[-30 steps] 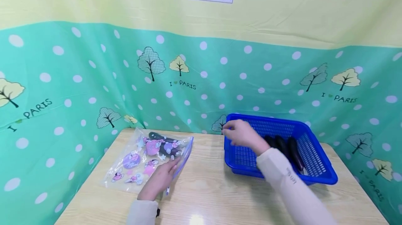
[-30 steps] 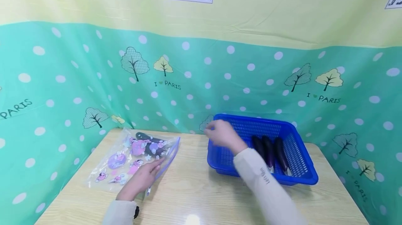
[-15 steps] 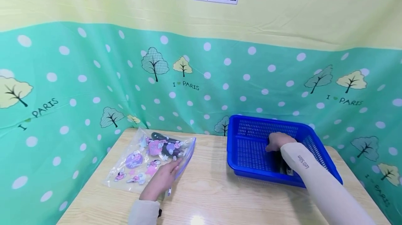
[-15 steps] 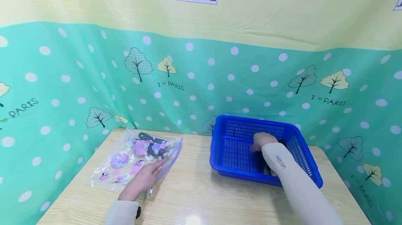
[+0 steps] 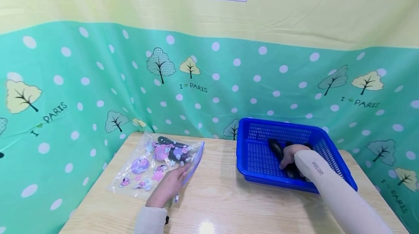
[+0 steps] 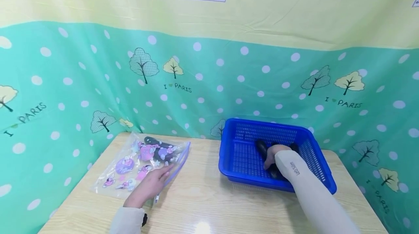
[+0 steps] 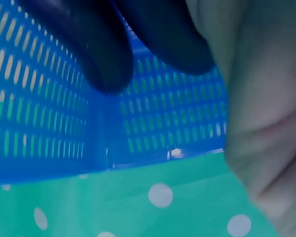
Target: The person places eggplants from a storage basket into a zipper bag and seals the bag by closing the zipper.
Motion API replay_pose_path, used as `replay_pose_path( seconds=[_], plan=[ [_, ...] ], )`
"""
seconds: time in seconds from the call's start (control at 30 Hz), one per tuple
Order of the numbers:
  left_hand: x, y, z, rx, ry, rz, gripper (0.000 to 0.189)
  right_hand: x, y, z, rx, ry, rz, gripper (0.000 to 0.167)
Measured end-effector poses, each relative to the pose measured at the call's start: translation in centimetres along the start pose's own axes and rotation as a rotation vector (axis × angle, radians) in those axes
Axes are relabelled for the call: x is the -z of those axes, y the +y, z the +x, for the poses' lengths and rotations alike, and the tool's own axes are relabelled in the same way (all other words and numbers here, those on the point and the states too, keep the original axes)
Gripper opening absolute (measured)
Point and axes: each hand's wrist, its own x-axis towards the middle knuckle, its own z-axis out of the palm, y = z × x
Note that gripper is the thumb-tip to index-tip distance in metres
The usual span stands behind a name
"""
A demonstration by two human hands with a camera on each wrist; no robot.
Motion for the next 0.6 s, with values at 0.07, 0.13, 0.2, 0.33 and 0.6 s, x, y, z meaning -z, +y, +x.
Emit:
replay_pose_path(
  seconds=[0.07,0.13,0.2,0.33,0.6],
  plan=[
    [0.1,0.0,0.0,0.005,-0.001,-0.004,0.043,-0.3,-0.4,-0.1,0.026,-0.023,0.03,0.03],
    [0.0,-0.2,0.0,0.001,-0.002,-0.005,0.043,-0.6,-0.9,-0.1,0.096,-0.015,-0.031,0.025],
    [-0.1,-0.3,0.0,-0.013,-0.002,-0.001,0.043,-0.6,-1.6,0.2,0.155,0.021,-0.074,0.02],
    [-0.2,-0.6,0.1,-0.03,0.021,0.012,0.042,-0.3,-2.7,0.5,0.188,0.038,0.016,0.051],
    [0.2,-0.5,0.3,0.03,0.064,-0.012,0.04,1.5,-3.9,0.0,0.274,0.065,0.135,0.053]
  ],
)
